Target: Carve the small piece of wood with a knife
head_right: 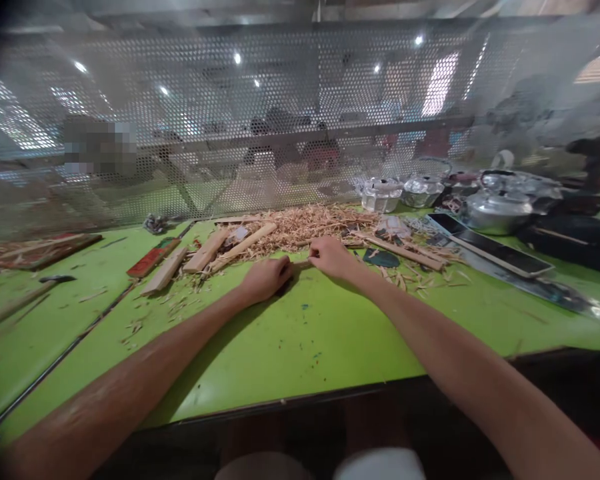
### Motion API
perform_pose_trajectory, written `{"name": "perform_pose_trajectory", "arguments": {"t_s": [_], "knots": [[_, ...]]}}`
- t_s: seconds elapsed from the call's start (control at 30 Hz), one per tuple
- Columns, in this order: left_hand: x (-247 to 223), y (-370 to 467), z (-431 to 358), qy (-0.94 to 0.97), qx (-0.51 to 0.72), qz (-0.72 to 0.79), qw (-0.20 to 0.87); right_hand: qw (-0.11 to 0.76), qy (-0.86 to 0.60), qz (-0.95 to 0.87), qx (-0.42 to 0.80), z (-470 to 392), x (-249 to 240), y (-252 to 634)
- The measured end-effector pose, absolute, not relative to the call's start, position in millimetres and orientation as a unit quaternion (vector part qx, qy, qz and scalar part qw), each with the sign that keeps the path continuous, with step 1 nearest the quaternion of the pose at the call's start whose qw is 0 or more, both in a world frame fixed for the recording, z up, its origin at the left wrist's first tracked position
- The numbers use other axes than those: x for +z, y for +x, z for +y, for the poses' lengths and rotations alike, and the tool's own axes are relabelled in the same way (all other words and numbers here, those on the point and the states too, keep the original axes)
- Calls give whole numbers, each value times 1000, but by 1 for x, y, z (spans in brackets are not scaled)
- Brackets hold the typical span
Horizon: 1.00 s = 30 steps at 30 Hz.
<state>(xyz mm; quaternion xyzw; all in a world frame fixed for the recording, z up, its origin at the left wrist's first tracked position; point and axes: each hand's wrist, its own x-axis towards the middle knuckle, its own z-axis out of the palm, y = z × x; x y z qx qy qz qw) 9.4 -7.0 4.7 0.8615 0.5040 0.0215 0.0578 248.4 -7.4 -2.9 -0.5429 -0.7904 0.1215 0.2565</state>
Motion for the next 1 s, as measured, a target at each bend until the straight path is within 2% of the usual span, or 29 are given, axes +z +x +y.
{"name": "perform_pose_trajectory", "arguments": {"t_s": [0.23, 0.43, 0.6, 0.87, 1.0], "knots": [[2, 9, -5, 863, 9, 504, 27, 266, -490, -820, 127, -14, -9, 238], [2, 10, -6, 858, 15, 513, 25, 224, -562, -787, 124, 6, -6, 258], [0, 9, -4, 854, 21, 519, 22, 249, -510, -816, 108, -5, -15, 238], [3, 9, -6, 855, 19, 517, 28, 177, -598, -778, 71, 5, -2, 257], [4, 10, -7, 851, 13, 525, 31, 230, -541, -806, 68, -5, -12, 243]]}}
